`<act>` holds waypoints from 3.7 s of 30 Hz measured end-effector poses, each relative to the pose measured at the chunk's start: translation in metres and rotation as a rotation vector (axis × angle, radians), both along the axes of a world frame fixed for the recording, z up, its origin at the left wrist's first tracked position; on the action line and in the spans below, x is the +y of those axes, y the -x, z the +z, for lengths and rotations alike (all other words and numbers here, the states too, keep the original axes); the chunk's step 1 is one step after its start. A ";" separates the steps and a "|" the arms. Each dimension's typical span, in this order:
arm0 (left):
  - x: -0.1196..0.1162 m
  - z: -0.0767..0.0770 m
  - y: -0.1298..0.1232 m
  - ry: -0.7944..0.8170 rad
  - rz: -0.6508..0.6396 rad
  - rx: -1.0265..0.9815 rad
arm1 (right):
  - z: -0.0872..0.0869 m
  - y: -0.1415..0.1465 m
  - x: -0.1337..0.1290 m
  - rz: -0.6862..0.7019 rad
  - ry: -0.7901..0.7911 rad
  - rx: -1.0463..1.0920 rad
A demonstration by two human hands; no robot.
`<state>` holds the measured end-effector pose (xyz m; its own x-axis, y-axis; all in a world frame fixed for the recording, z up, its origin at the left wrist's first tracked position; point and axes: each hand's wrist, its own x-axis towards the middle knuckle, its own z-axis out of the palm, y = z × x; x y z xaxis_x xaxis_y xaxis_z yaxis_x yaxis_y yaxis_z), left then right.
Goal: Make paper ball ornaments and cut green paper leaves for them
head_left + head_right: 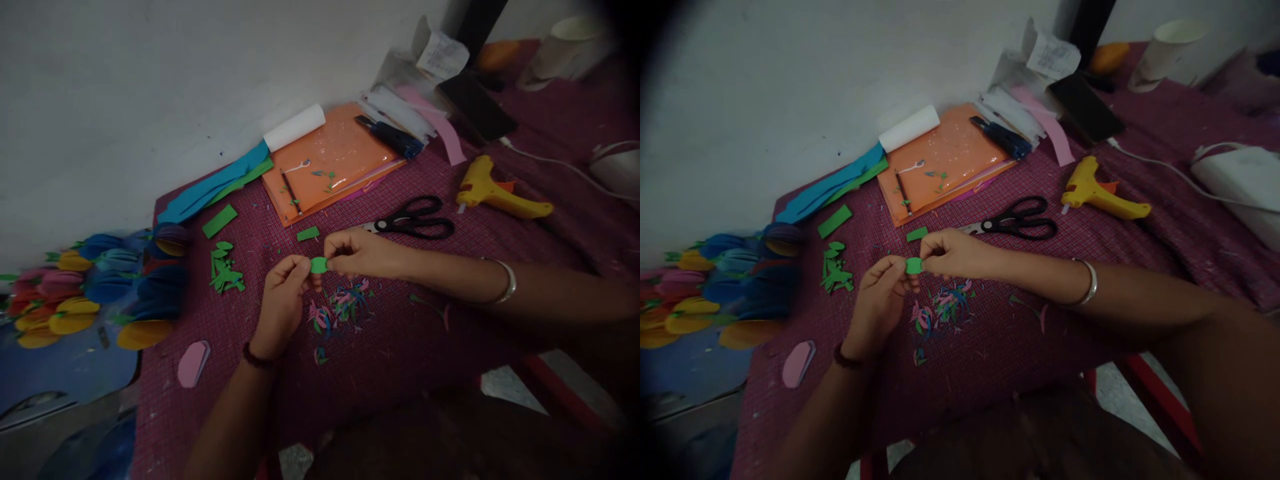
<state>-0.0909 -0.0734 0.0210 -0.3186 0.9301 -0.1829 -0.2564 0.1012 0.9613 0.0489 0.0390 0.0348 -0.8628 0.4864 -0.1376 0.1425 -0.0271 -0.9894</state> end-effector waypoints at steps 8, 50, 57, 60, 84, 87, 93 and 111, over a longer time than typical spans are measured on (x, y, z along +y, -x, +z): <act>0.004 0.005 0.003 -0.004 0.036 -0.113 | 0.000 -0.002 0.002 -0.039 -0.018 0.000; -0.007 0.003 -0.005 -0.371 0.096 0.622 | -0.008 -0.003 -0.005 -0.125 -0.088 0.287; -0.006 0.003 -0.009 -0.330 0.144 0.594 | -0.008 -0.004 -0.003 -0.067 -0.070 0.189; -0.006 0.005 -0.011 -0.182 0.118 0.503 | -0.008 -0.004 -0.005 -0.105 -0.079 0.227; -0.005 0.002 -0.005 -0.290 -0.046 0.279 | 0.001 -0.006 -0.007 0.093 0.310 0.028; -0.004 0.001 -0.005 -0.206 0.034 0.307 | -0.001 -0.005 -0.003 -0.075 -0.062 0.095; -0.001 -0.002 -0.007 -0.031 -0.024 0.534 | -0.005 -0.008 -0.006 -0.017 -0.511 0.161; 0.004 -0.003 -0.012 -0.038 0.145 -0.202 | -0.013 0.003 -0.014 -0.107 -0.282 0.100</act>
<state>-0.0789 -0.0694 0.0184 -0.4098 0.8847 -0.2221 -0.4525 0.0142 0.8916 0.0458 0.0247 0.0222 -0.8071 0.5821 0.0988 0.0549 0.2407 -0.9690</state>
